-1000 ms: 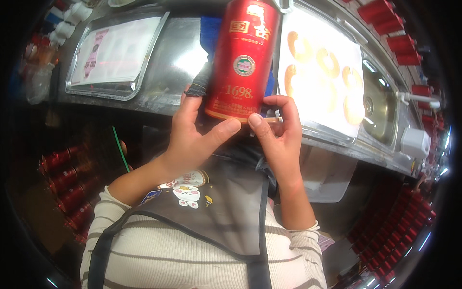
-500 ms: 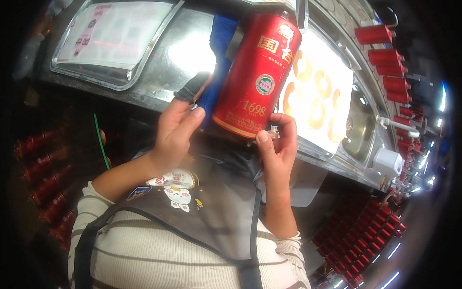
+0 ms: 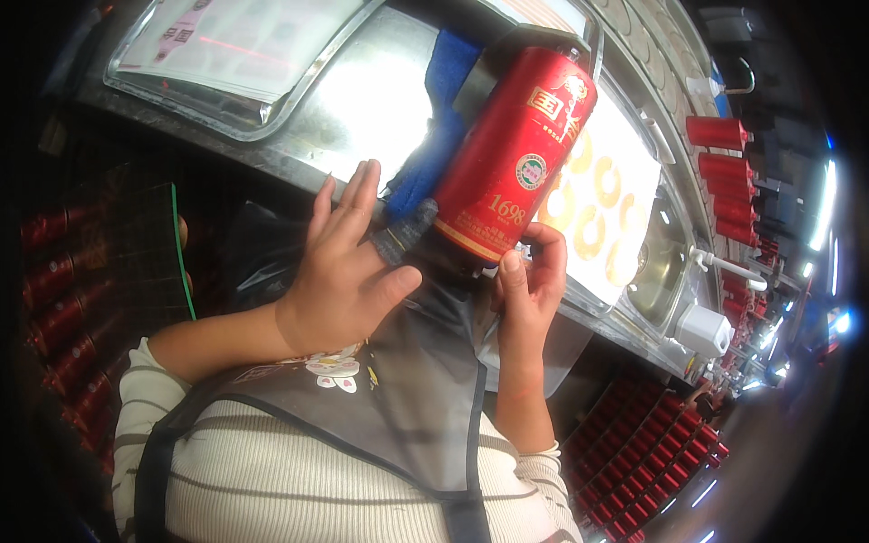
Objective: The person applies gold circular labels to the necks of red cylindrical containers. They pick up a container, place a label on the neck, smooth it down with a cloth, and then place the container on a nearby shelf. This process is repeated for multiple containers.
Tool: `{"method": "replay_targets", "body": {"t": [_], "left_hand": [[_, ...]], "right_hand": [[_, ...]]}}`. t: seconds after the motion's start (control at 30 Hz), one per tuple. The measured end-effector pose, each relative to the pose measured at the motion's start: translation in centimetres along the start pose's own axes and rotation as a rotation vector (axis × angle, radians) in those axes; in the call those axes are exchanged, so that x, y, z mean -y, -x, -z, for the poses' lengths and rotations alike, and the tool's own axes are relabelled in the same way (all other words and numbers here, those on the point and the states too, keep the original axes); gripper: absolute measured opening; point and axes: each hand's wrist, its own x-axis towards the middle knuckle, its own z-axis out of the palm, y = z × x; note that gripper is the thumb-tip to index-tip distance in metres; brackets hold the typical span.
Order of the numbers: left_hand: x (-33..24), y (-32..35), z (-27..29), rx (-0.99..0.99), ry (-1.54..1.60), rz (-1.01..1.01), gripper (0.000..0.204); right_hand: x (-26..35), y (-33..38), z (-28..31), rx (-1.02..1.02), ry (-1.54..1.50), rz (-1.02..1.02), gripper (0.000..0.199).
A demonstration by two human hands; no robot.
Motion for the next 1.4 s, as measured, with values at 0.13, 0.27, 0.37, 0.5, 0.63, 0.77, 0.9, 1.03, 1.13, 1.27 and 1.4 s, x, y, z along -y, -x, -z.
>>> {"method": "replay_targets", "body": {"t": [0.13,0.27,0.37,0.5,0.63,0.77,0.9,1.03,1.13,1.27,1.4], "left_hand": [[0.3,-0.2,-0.2,-0.015,0.000,-0.008,0.046],[-0.6,-0.8,0.4,-0.031,-0.125,-0.043,0.047],[-1.6,-1.0,0.7,-0.036,-0.183,-0.101,0.046],[-2.5,-1.6,0.7,-0.027,-0.231,-0.176,0.040],[-3.2,-2.2,0.7,-0.033,-0.272,-0.259,0.033],[-4.5,-3.2,0.8,0.022,-0.364,-0.316,0.027],[-5.4,-4.5,0.4,0.054,-0.449,-0.426,0.025],[-6.4,-6.6,-1.9,0.085,-0.555,-0.565,0.021],[-4.7,-8.1,-2.8,0.010,-0.491,-0.522,0.025],[-1.9,-7.6,-1.5,0.019,-0.213,-0.309,0.053],[-1.0,-5.9,-0.8,0.054,-0.056,-0.198,0.079]], "right_hand": [[0.2,0.2,-0.2,-0.022,0.008,0.014,0.037],[-0.5,0.0,0.4,-0.006,0.009,0.023,0.037],[-0.2,0.0,0.5,0.021,-0.002,0.004,0.039],[-0.2,0.1,0.1,0.016,-0.046,0.017,0.041],[-0.4,0.1,0.0,0.022,-0.089,0.030,0.038],[-0.5,-0.1,-0.3,0.048,-0.171,0.058,0.035],[-0.9,-0.1,0.5,0.070,-0.174,0.051,0.034],[-1.4,-0.2,2.2,0.101,-0.127,0.071,0.030],[-0.4,0.0,2.3,0.129,-0.085,0.042,0.026],[0.2,-0.7,2.2,0.181,-0.006,-0.026,0.016],[2.0,-0.6,3.4,0.258,0.052,-0.116,0.016]]}}
